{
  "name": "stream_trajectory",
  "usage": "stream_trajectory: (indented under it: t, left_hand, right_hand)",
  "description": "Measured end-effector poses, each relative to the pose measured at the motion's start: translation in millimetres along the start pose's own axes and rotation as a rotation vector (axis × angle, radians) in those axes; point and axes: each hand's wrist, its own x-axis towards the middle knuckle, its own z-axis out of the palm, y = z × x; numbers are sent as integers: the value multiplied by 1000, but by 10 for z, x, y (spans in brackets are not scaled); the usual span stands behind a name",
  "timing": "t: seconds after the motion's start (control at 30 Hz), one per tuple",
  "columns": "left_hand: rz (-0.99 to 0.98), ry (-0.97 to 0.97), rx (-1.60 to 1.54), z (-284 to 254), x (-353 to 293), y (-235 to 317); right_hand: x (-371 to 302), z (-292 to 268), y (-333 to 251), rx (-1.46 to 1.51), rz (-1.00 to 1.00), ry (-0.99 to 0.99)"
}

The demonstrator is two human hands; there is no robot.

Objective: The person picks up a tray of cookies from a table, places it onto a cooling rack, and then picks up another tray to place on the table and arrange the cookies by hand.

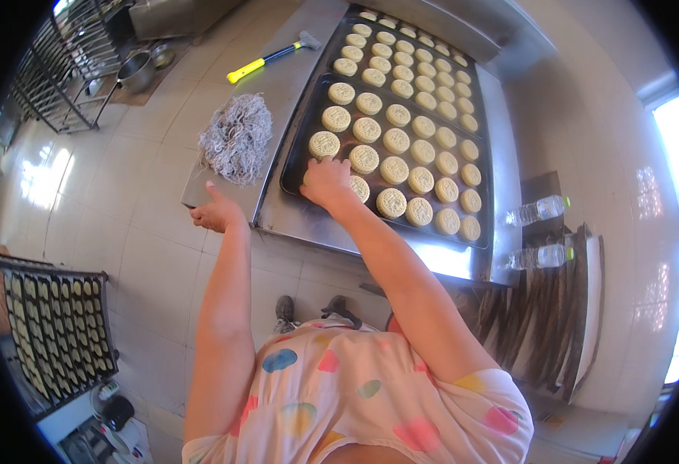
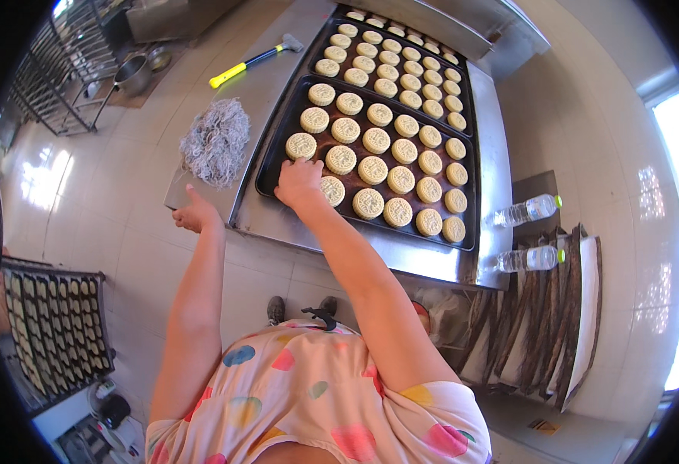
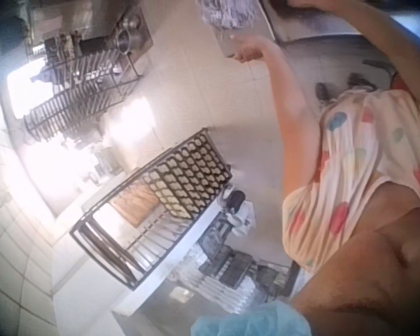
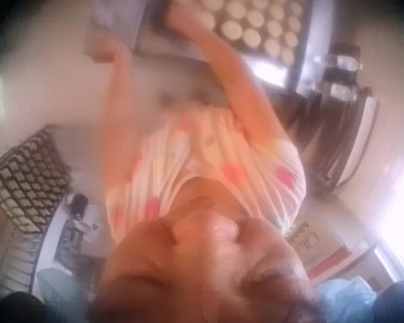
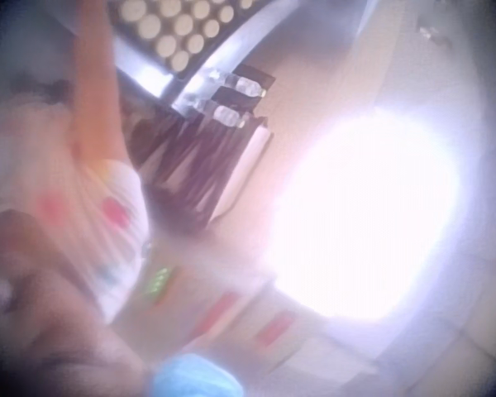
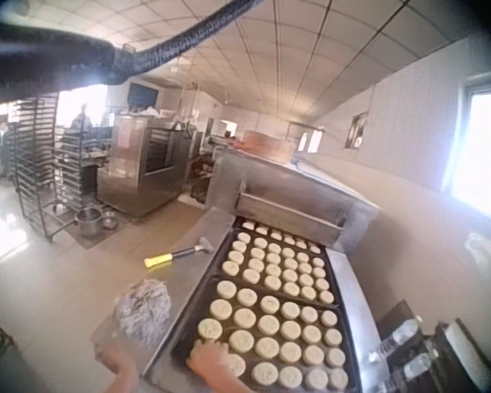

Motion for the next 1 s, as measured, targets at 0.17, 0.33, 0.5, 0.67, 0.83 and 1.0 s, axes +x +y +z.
stream_trajectory:
  t: [0.17,0.33,0.5,0.67,0.83,1.0]
  left_hand:
    - [-1,-10,31,4,27,-2]
    - [-40,-47,55,-29,-18,59]
    - [0,-38,24,-53,40,-1]
    - [24,-43,-2,-23,6,-17]
    - [25,-14,50,-13,-8,-9]
    - [27,-4,83,-11,-6,-3]
  right_hand:
    - [-25,-5,-53,8,6,80]
    - [-35,-9,-6,68,-19,157]
    - [-215,-51,175,253,-131,415]
    - [-438,150,842,337,-64,533]
    - [-394,153,1401,405,124,535]
    - [-550,333,2080,427,277,604]
